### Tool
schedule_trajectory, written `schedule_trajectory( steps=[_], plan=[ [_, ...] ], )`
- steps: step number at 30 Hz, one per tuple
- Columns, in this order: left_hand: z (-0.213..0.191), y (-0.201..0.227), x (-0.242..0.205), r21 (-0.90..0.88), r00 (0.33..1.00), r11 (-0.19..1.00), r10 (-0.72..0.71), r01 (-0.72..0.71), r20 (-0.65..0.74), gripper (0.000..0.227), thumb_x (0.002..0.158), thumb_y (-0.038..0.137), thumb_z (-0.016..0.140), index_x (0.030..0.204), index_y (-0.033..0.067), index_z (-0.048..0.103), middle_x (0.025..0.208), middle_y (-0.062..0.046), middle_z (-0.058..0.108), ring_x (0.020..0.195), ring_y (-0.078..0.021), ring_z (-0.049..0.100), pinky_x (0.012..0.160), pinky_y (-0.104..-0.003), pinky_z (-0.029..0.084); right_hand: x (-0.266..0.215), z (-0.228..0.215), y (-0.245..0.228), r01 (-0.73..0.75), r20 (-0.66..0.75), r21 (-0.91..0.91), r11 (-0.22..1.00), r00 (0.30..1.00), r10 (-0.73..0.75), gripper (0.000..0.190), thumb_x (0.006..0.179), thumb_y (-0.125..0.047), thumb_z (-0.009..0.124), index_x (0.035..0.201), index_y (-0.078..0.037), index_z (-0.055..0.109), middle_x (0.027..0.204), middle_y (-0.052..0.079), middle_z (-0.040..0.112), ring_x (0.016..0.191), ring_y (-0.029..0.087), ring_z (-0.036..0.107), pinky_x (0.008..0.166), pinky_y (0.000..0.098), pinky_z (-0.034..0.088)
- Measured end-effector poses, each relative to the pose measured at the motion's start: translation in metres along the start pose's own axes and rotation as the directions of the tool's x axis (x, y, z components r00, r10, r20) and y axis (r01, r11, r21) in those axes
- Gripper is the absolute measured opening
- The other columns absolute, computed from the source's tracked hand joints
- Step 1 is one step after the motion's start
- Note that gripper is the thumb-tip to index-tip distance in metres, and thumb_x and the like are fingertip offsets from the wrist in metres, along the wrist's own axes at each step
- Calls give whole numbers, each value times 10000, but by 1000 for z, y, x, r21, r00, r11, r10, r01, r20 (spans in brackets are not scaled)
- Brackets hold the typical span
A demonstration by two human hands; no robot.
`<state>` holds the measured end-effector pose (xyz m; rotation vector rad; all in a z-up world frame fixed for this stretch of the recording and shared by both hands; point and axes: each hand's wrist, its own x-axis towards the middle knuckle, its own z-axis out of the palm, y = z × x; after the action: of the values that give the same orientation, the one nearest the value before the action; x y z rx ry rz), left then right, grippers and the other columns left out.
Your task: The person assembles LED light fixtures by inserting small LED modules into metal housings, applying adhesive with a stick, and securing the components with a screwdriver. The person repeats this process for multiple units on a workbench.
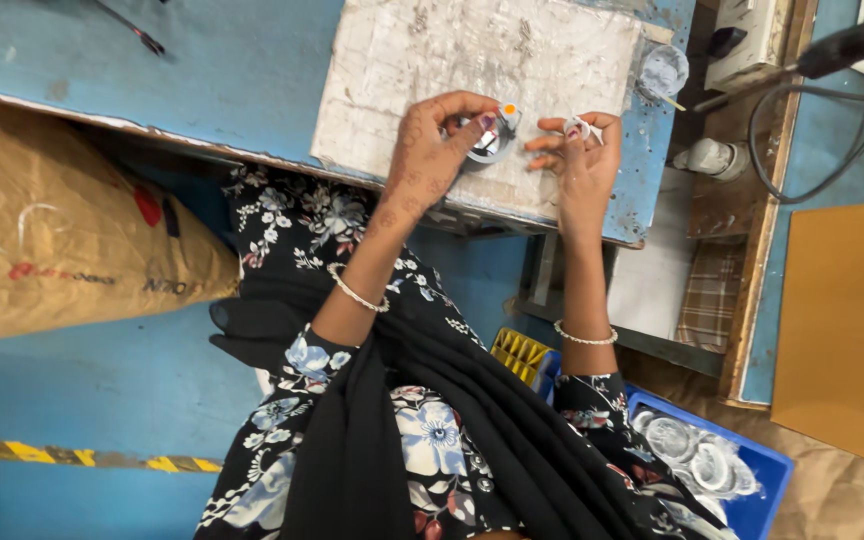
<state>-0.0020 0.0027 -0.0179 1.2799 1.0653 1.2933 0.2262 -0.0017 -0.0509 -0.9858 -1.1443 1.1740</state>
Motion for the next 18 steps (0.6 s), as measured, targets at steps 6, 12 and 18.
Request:
schedule_trajectory(
  steps=[6,12,18],
  plan=[
    [-1,-12,1,-12,999,1000,23,-23,40,162,933,128,731,1074,80,796,879,44,751,704,-47,486,638,-209,453,1,-10,19,75,-72,-165,983,994,-88,137,1197,-40,569,1294,47,528,1069,244,705,810,251,731,663,317,597],
    [0,-21,8,7,997,999,40,-41,71,195,908,155,733,1078,86,796,855,53,777,657,-55,455,606,-212,440,0,-13,18,138,-101,-198,970,982,-160,256,1197,-38,552,1315,-64,326,1082,235,716,797,251,730,630,291,575],
    [1,-16,11,62,995,998,-2,-4,103,198,908,204,767,1072,99,809,817,26,756,656,-51,486,595,-215,448,-3,0,6,120,-93,-225,967,985,-144,248,1216,-45,546,1305,-77,317,1071,228,705,748,231,722,619,290,571]
  ],
)
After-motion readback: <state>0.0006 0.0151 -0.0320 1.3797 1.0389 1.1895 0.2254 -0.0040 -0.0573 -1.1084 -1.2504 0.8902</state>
